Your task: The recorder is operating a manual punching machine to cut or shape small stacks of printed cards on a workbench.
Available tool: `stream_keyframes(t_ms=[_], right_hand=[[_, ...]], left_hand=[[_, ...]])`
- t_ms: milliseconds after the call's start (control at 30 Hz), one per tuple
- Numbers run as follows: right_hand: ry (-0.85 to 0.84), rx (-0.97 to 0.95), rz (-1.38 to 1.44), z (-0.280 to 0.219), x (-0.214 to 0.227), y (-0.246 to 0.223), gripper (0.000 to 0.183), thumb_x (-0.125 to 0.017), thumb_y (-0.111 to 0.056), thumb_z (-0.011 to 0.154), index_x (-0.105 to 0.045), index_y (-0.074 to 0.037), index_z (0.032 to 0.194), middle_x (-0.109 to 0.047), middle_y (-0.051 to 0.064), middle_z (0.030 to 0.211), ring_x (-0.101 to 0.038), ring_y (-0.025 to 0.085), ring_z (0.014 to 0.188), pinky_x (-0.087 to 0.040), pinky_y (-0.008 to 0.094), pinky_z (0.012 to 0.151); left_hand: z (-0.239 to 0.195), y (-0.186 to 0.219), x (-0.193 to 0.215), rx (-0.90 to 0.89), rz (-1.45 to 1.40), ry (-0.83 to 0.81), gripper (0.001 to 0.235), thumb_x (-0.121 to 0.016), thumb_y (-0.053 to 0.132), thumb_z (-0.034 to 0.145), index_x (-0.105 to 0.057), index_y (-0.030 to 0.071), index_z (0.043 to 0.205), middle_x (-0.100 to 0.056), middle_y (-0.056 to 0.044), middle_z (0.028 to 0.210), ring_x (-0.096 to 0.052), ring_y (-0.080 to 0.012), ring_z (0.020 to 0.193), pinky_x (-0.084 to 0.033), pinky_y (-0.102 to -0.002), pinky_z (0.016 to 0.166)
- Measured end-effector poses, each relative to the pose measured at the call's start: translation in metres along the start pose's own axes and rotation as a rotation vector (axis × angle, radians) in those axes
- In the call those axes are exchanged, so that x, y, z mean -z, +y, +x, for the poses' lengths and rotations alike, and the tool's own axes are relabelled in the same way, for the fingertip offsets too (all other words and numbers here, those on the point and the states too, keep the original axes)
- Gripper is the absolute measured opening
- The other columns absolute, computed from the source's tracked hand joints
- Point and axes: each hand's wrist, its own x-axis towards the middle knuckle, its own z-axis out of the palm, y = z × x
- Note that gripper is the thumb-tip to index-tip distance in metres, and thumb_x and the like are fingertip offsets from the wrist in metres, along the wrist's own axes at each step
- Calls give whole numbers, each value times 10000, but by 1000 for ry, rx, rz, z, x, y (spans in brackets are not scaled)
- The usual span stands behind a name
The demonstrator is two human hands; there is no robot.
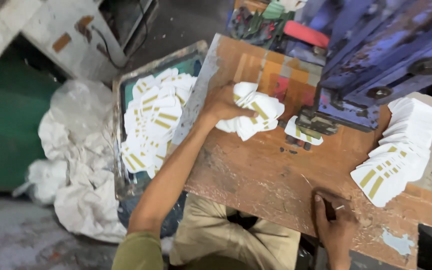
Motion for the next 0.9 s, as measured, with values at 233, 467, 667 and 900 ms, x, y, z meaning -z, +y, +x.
stream_keyframes(t_ms=[233,467,667,900], right_hand=[[-15,-57,6,-1,-3,-2,148,-776,-198,929,-783,-91,1032,-751,127,1006,-727,315,871,-567,399,777],[-20,-31,92,9,8,-16,132,-745,-167,932,-768,-86,1033,-757,120,1016,-735,298,882,-571,382,783],[-19,-83,89,8,6,-11,133,-766,-159,911,-780,-72,1010,-750,120,946,-737,277,830,-569,373,752],[-9,-68,70,7,5,-9,134,-780,-138,893,-779,-65,1005,-748,124,963,-738,269,843,-571,372,770]], left_hand=[[-7,-13,-3,15,-298,31,929,-975,470,542,-631,-14,1256,-734,-143,1179,-715,-249,1091,-573,-327,931],[13,-65,16,-104,-724,214,714,-981,208,683,-652,-3,1280,-741,-101,1191,-710,-171,1064,-606,-318,929],[23,-84,56,63,-552,419,745,-1004,186,666,-585,-17,1248,-752,-116,1152,-760,-185,1009,-646,-336,868],[45,-92,43,60,-557,432,788,-1001,203,659,-567,-29,1275,-757,-121,1155,-759,-173,996,-646,-331,863]])
